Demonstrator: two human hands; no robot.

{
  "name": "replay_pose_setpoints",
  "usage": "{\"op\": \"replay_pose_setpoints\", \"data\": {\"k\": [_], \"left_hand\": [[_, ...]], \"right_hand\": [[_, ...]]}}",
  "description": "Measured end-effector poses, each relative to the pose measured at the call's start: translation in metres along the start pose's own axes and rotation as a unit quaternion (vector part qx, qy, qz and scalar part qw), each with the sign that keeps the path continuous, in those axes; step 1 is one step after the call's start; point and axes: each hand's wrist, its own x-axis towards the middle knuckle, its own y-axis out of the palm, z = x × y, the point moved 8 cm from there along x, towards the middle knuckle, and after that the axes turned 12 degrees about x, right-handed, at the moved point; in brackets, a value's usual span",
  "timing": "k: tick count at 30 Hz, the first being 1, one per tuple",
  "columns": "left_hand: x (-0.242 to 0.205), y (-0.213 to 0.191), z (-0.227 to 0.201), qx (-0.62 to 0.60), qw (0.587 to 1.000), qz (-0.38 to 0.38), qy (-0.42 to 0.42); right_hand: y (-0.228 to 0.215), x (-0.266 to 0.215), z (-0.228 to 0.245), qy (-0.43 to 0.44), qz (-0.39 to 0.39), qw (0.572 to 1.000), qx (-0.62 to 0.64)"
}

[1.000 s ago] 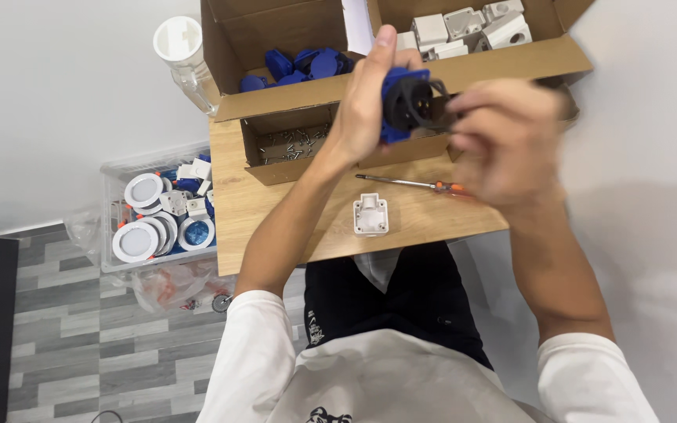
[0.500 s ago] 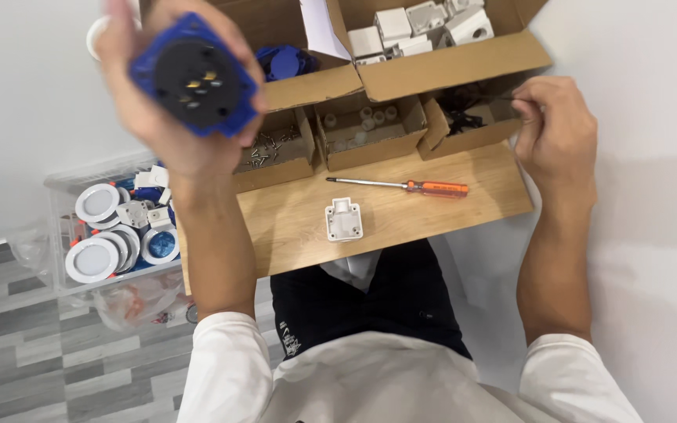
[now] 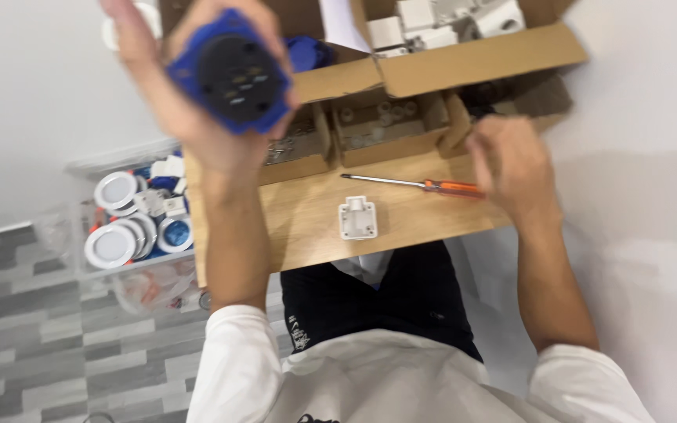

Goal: The person uses a screwdriver to tighten screws on a blue electrical socket and a white wall plate. They repeatedly assemble the two parts, secure them with screws, and then disassemble them to repeat the process.

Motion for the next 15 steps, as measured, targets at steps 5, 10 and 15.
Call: {"op": "replay_pose_setpoints", "data": {"k": [5, 10, 15], "left_hand": [[0.000, 0.002, 0.011, 0.000, 0.999, 0.028, 0.032], [-0.004, 0.010, -0.001, 0.014, 0.992, 0.097, 0.076], [-0.008, 0.017, -0.008, 0.015, 0.994, 0.098, 0.042]], "right_hand": [[0.058, -0.012, 0.038, -0.064, 0.067, 0.996, -0.016], [0.094, -0.025, 0.032, -0.019, 0.136, 0.990, -0.043], [0.108, -0.034, 0.017, -0.028, 0.152, 0.983, -0.100]]}}
